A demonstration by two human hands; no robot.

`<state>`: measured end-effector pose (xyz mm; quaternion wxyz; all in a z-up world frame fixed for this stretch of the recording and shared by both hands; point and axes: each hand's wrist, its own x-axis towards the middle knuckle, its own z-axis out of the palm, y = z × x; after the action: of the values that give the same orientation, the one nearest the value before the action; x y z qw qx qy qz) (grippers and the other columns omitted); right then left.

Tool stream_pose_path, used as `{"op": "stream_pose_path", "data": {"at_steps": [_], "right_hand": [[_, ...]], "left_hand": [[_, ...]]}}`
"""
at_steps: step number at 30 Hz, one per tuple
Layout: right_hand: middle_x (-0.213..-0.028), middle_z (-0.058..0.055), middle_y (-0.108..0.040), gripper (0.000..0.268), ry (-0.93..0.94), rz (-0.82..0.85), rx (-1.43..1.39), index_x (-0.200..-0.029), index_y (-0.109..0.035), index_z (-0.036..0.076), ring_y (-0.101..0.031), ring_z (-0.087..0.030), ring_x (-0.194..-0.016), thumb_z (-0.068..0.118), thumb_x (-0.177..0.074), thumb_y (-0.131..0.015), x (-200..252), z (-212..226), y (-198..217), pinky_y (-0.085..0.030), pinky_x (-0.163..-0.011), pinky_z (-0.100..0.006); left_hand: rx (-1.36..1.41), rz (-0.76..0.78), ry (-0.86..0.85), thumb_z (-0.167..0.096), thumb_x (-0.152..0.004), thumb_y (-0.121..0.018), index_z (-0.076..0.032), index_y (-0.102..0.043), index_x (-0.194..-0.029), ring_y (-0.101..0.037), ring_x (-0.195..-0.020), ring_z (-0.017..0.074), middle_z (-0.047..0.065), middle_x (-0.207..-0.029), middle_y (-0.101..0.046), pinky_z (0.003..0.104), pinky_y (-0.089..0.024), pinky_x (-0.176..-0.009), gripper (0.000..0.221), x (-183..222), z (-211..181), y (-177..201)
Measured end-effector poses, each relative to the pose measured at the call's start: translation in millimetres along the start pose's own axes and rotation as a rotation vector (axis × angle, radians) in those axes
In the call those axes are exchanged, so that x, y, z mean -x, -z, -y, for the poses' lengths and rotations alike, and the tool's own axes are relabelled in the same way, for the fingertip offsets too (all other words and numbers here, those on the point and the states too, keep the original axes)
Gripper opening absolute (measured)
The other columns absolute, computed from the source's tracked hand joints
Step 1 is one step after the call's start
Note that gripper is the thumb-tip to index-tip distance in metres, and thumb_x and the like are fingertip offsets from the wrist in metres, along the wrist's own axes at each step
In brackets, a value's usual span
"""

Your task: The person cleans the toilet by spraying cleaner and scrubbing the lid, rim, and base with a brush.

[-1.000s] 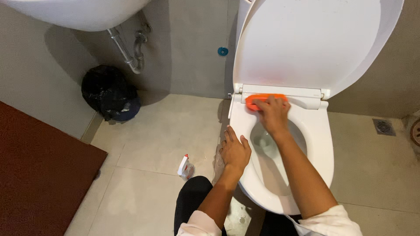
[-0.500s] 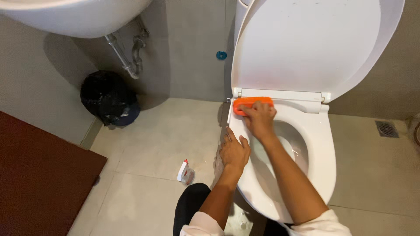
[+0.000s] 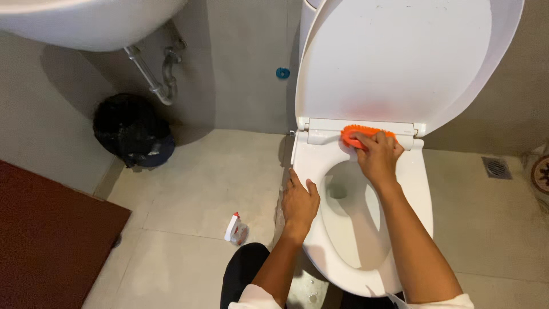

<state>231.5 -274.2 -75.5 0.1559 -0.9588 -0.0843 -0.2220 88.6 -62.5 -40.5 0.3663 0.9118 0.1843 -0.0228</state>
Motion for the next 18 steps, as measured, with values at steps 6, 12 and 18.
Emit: {"op": "stream_pose_path", "data": {"at_steps": [6,12,18], "right_hand": [[-0.100,0.001,-0.050,0.033,-0.015,0.022,-0.046,-0.121,-0.075,0.038,-0.053,-0.027,-0.108,0.028,-0.089,-0.075,-16.6,47.2,-5.9,-0.032,-0.107,-0.057],[-0.102,0.003,-0.052,0.040,-0.035,0.130,-0.083,-0.125,-0.072,0.044,-0.052,-0.024,-0.110,0.029,-0.088,-0.073,-27.7,80.2,7.1,-0.030,-0.107,-0.054],[-0.102,-0.001,-0.056,0.026,-0.075,0.181,-0.002,-0.123,-0.071,0.041,-0.054,-0.027,-0.108,0.040,-0.098,-0.065,-43.6,86.7,42.1,-0.036,-0.100,-0.055]], "left_hand": [[0.069,-0.008,-0.013,-0.033,-0.109,-0.032,0.007,-0.024,-0.158,-0.060,-0.119,0.0500,0.031,-0.138,-0.054,0.055,-0.051,-0.098,0.063,0.3,-2.9,8.0],[0.058,0.009,-0.004,-0.038,-0.112,-0.029,0.005,-0.022,-0.159,-0.060,-0.120,0.0465,0.029,-0.139,-0.054,0.053,-0.051,-0.099,0.064,-0.7,2.2,3.0],[0.029,0.033,0.033,-0.040,-0.112,-0.027,0.001,-0.021,-0.160,-0.059,-0.123,0.0443,0.027,-0.143,-0.052,0.052,-0.051,-0.101,0.064,-1.8,-0.7,2.7]]}}
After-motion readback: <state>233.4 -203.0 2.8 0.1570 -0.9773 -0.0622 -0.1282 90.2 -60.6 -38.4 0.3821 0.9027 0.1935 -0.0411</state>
